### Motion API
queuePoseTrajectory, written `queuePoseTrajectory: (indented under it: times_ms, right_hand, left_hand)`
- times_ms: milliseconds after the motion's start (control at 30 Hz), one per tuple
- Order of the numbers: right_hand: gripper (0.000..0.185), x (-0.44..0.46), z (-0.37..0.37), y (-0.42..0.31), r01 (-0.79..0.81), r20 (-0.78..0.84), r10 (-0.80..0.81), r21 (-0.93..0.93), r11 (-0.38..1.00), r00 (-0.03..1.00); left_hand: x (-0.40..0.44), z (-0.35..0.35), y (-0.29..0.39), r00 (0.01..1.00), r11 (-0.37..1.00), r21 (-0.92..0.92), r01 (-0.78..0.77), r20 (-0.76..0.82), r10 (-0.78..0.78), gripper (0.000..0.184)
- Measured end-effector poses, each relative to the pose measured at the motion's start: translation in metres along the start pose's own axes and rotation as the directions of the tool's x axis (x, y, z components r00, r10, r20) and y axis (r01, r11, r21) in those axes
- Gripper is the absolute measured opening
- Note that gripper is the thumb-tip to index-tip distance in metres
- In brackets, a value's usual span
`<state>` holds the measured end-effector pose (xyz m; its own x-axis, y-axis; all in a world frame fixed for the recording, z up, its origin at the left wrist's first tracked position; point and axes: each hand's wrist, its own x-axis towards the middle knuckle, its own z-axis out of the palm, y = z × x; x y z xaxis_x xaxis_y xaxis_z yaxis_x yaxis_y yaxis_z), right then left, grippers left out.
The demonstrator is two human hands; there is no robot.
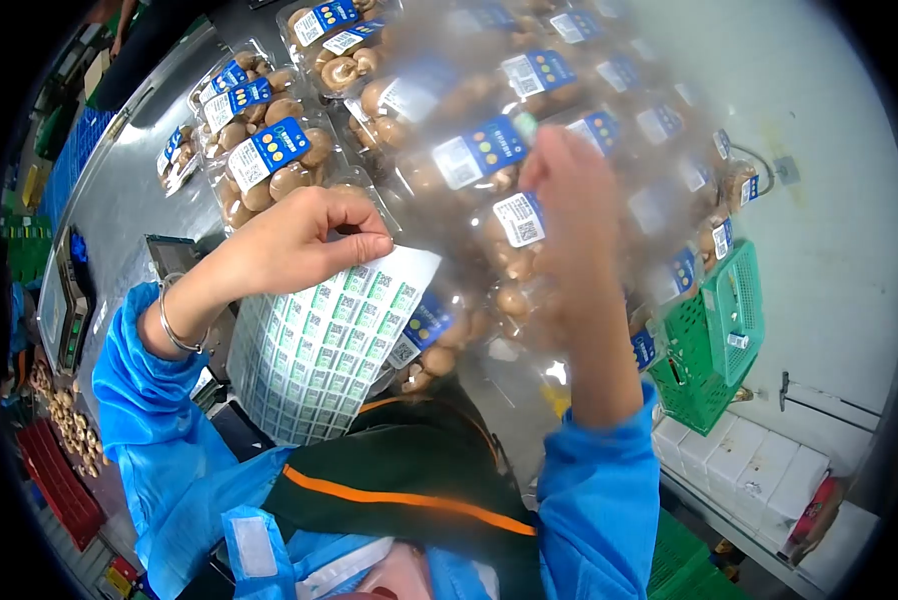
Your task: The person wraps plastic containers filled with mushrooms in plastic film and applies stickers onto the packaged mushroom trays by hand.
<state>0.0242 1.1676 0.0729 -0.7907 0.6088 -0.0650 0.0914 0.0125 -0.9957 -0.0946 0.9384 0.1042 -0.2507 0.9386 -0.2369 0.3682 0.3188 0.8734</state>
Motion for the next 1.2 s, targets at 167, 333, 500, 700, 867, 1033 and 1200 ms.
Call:
queuePoseTrajectory:
  times_ms: [167,333,500,700,867,1033,1200]
  right_hand:
    - [0.017,0.072,0.012,0.052,-0.232,-0.237,0.24,0.061,0.971,0.942]
    - [0.022,0.09,-0.006,0.089,0.19,-0.239,-0.314,-0.431,0.882,0.919]
    - [0.051,-0.054,0.05,-0.034,-0.106,0.395,0.047,0.129,0.986,0.918]
    - [0.06,-0.087,0.071,-0.059,0.162,0.121,-0.193,0.223,0.961,0.974]
    - [0.045,-0.089,0.044,-0.051,0.136,0.211,-0.153,0.09,0.987,0.966]
    - [0.036,-0.096,0.033,-0.062,0.072,0.23,-0.068,-0.011,0.997,0.971]
    - [0.016,-0.098,0.029,-0.057,0.093,0.188,-0.073,-0.101,0.991,0.979]
  left_hand:
    - [-0.01,0.001,0.008,0.992,0.993,0.024,-0.115,-0.052,0.116,0.014]
    - [-0.031,-0.008,0.008,0.952,0.96,0.142,-0.243,-0.155,0.264,0.013]
    - [-0.049,-0.023,0.031,0.906,0.962,0.166,-0.216,-0.333,0.261,0.015]
    - [-0.044,-0.027,0.021,0.764,0.873,0.254,-0.417,-0.423,0.488,0.039]
    - [-0.048,-0.02,0.018,0.88,0.896,0.088,-0.435,-0.169,0.444,0.035]
    - [-0.047,-0.023,0.019,0.922,0.928,0.05,-0.37,-0.099,0.373,0.029]
    - [-0.036,-0.013,0.015,0.776,0.798,0.25,-0.548,-0.203,0.597,0.03]
